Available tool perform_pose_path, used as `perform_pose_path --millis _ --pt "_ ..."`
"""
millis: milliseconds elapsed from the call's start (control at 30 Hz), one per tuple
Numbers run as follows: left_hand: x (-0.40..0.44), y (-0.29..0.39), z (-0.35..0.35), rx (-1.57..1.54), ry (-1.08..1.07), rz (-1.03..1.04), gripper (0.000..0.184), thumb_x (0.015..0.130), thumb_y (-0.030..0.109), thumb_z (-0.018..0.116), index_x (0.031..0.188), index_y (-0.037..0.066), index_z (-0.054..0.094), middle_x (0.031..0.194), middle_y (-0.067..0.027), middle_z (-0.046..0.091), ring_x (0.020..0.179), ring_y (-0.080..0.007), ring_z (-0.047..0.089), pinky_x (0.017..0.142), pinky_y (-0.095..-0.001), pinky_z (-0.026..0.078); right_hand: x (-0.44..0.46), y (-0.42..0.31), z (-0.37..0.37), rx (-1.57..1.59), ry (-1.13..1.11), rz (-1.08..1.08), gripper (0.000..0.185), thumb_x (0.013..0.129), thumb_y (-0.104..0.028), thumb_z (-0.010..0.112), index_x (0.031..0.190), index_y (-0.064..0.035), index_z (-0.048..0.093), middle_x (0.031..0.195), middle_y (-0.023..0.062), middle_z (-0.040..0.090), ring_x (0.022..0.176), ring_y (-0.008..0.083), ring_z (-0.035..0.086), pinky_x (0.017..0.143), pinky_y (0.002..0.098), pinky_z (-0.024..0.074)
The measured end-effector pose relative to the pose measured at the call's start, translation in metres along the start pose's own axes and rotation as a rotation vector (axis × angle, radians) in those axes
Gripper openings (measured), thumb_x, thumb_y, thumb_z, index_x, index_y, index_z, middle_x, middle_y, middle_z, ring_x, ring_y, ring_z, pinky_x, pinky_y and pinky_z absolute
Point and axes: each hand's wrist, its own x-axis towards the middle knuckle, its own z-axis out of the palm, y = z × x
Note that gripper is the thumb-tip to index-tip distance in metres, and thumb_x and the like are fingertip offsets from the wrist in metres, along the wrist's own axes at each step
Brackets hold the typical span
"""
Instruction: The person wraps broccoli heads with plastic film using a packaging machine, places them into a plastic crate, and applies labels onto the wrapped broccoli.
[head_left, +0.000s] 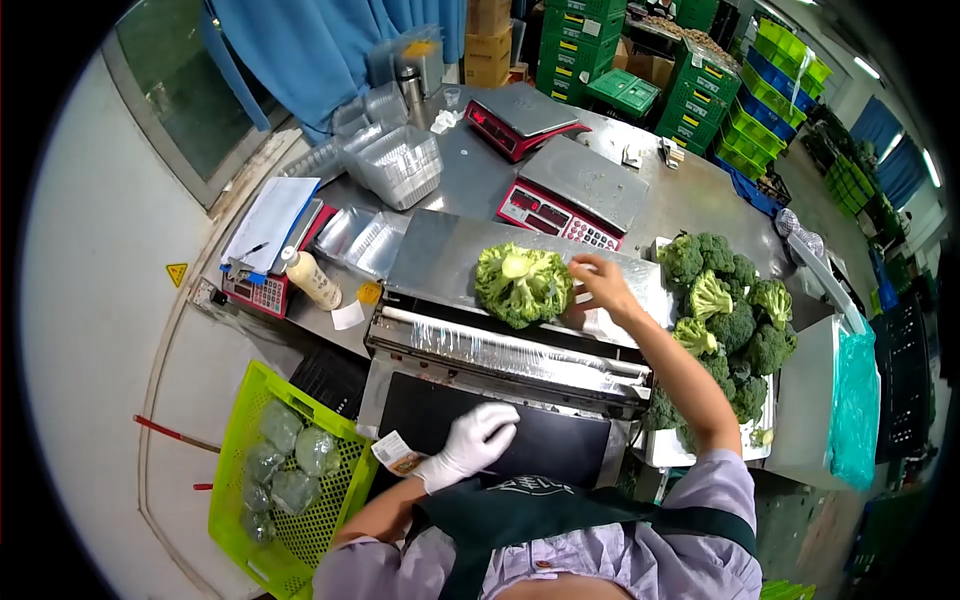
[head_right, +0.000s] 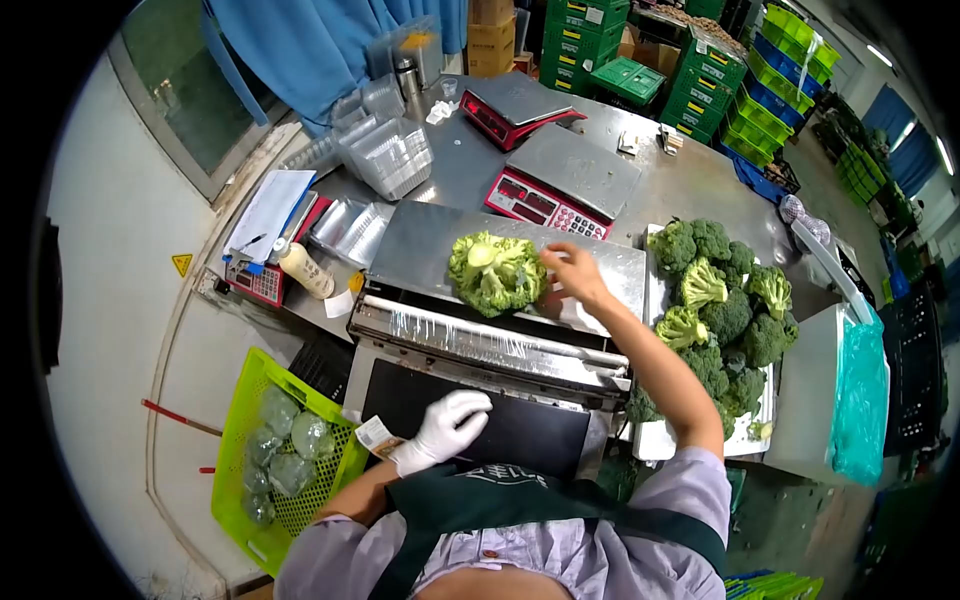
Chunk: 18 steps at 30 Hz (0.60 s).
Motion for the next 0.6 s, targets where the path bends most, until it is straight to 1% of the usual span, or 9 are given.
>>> perform_pose_path --millis 33,100,167,233,300,433,500,533,600 --pt "0.012 0.000 -0.016 0.093 0.026 0.066 0.014 0.075 0.005 0.066 0.089 0.007 0.065 0.093 -0.0091 0.065 0.086 -0.0253 0.064 0.076 -0.0324 0.053 -0.008 -0.002 -0.008 0.030 0.013 -0.029 0.048 0.086 -0.030 0.061 0.121 0.0009 0.050 0.104 0.0175 0.061 0.087 0.0212 0.061 0.056 0.0344 0.0574" --pt "0.035 -0.004 -0.051 0.215 0.063 0.135 0.015 0.074 0.001 0.064 0.088 0.006 0.065 0.090 -0.0090 0.065 0.083 -0.0252 0.064 0.075 -0.0329 0.052 -0.029 0.000 -0.026 -0.425 0.066 -0.296 0.040 0.084 -0.026 0.064 0.114 -0.0014 0.056 0.099 0.0156 0.064 0.088 0.0229 0.063 0.060 0.0336 0.0566" --pt "0.059 -0.018 -0.081 0.613 -0.012 0.318 0.019 0.075 0.005 0.063 0.093 0.010 0.065 0.095 -0.0046 0.064 0.084 -0.0208 0.062 0.072 -0.0318 0.052 -0.064 -0.012 -0.029 -0.911 -0.032 -0.523 0.033 0.079 -0.022 0.067 0.107 -0.0058 0.060 0.091 0.0128 0.066 0.089 0.0279 0.063 0.064 0.0348 0.0553" --pt "0.091 -0.023 -0.106 0.777 -0.157 0.478 0.032 0.069 0.005 0.063 0.100 0.012 0.063 0.105 -0.0045 0.060 0.085 -0.0215 0.060 0.069 -0.0318 0.050 -0.084 0.001 -0.023 -1.232 -0.130 -0.939 0.029 0.074 -0.017 0.067 0.101 -0.0117 0.061 0.106 0.0075 0.062 0.090 0.0260 0.060 0.065 0.0354 0.0547" --pt "0.115 -0.036 -0.114 0.986 -0.414 0.663 0.025 0.076 0.013 0.057 0.101 0.012 0.062 0.109 -0.0023 0.060 0.079 -0.0197 0.058 0.064 -0.0317 0.049 -0.094 0.014 -0.011 -1.482 -0.261 -1.138 0.023 0.078 -0.016 0.061 0.100 -0.0117 0.061 0.114 0.0058 0.058 0.094 0.0228 0.056 0.063 0.0331 0.0550" --pt "0.137 -0.076 -0.103 0.955 -0.546 0.823 0.015 0.080 0.019 0.057 0.092 0.013 0.062 0.105 -0.0007 0.060 0.075 -0.0177 0.058 0.060 -0.0308 0.049 -0.087 0.039 0.007 -1.383 -0.301 -1.281 0.018 0.077 -0.018 0.059 0.090 -0.0071 0.062 0.109 0.0042 0.059 0.091 0.0208 0.054 0.065 0.0302 0.0523" --pt "0.139 -0.079 -0.105 0.874 -0.554 0.735 0.010 0.077 0.015 0.058 0.086 0.013 0.062 0.098 0.0000 0.059 0.077 -0.0190 0.058 0.062 -0.0314 0.049 -0.097 0.044 0.001 -1.303 -0.217 -1.192 0.016 0.076 -0.017 0.059 0.088 -0.0068 0.062 0.105 0.0040 0.060 0.091 0.0209 0.054 0.065 0.0304 0.0512" --pt "0.132 -0.078 -0.108 0.758 -0.505 0.593 0.009 0.074 0.011 0.059 0.084 0.011 0.060 0.089 -0.0013 0.058 0.079 -0.0218 0.058 0.063 -0.0323 0.049 -0.103 0.047 -0.001 -1.216 -0.143 -1.110 0.015 0.076 -0.016 0.060 0.086 -0.0065 0.062 0.102 0.0037 0.061 0.091 0.0210 0.053 0.065 0.0307 0.0500" --pt "0.117 -0.071 -0.113 0.458 -0.547 0.113 0.005 0.081 0.011 0.056 0.085 0.008 0.057 0.082 -0.0052 0.056 0.068 -0.0203 0.058 0.061 -0.0336 0.048 -0.126 0.051 -0.002 -1.162 -0.137 -0.828 0.012 0.078 -0.011 0.059 0.088 -0.0057 0.061 0.093 0.0069 0.064 0.079 0.0236 0.057 0.060 0.0355 0.0494"
